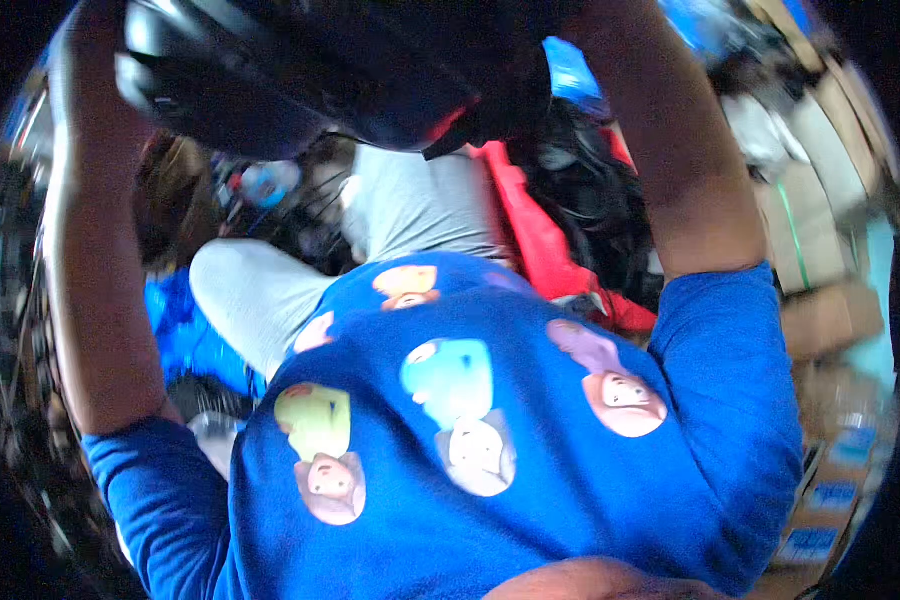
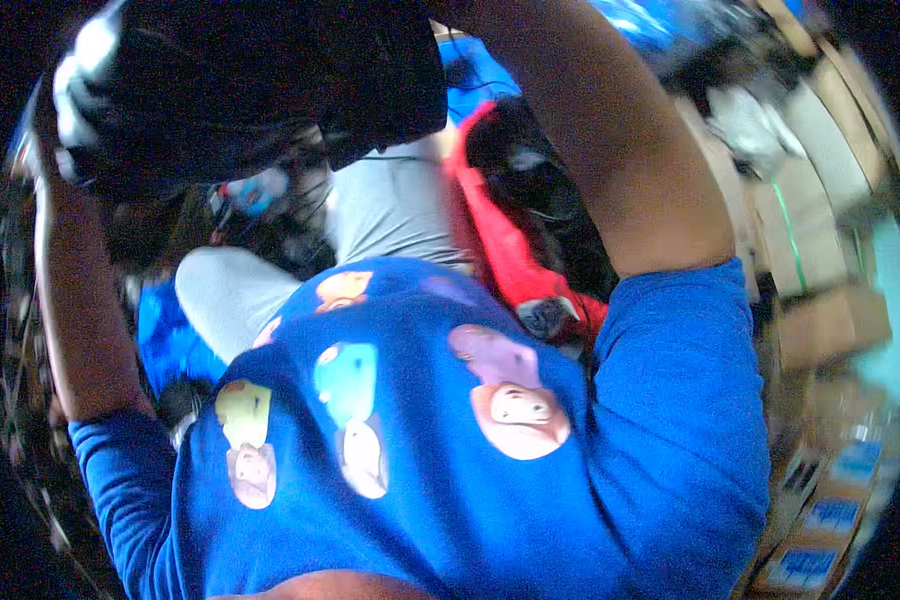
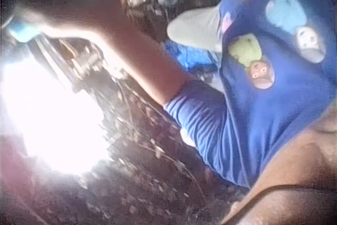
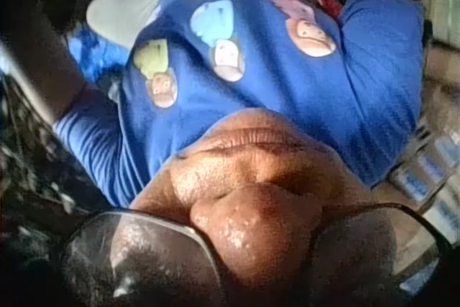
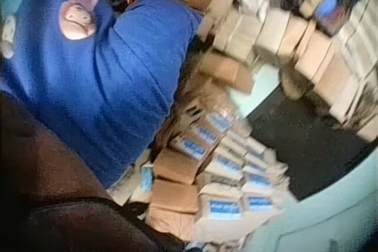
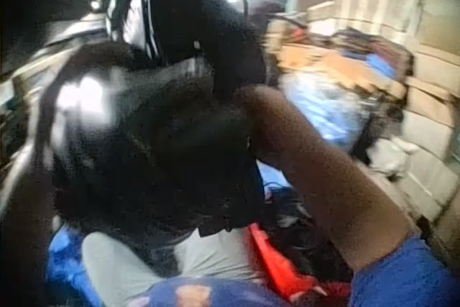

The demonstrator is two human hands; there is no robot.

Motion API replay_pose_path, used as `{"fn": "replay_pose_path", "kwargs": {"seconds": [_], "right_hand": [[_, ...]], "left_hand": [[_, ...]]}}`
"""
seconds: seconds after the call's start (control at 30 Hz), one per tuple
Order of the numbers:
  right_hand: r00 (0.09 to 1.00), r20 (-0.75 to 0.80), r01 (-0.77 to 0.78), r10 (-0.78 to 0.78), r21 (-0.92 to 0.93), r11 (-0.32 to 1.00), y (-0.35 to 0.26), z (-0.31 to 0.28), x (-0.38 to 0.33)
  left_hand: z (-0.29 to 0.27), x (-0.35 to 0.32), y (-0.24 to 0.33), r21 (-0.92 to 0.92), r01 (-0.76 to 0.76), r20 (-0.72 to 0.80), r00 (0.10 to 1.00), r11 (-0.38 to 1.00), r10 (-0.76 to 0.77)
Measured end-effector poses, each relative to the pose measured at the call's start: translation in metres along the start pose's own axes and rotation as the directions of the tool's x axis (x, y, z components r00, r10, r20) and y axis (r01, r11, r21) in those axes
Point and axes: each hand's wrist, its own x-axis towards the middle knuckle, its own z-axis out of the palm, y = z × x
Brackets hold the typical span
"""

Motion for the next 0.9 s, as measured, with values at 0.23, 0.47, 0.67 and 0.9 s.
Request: {"fn": "replay_pose_path", "kwargs": {"seconds": [0.23,0.47,0.67,0.9], "right_hand": [[0.940,0.295,-0.168,0.170,-0.030,0.985,0.136,0.268,-0.028],[0.956,0.176,-0.046,0.235,-0.701,0.712,0.326,0.289,-0.019],[0.779,0.109,-0.131,0.617,-0.935,0.330,0.355,0.289,-0.024],[0.466,0.692,0.301,0.551,-0.710,0.637,0.291,0.317,-0.040]], "left_hand": [[-0.100,-0.132,0.173,0.375,0.400,0.012,0.900,0.836,-0.436],[-0.055,-0.281,0.197,0.579,0.572,0.346,0.473,0.581,-0.810],[-0.015,-0.307,0.191,0.667,0.544,0.609,-0.007,0.508,-0.793],[0.014,-0.436,0.163,0.352,0.503,0.919,-0.026,0.789,-0.394]]}}
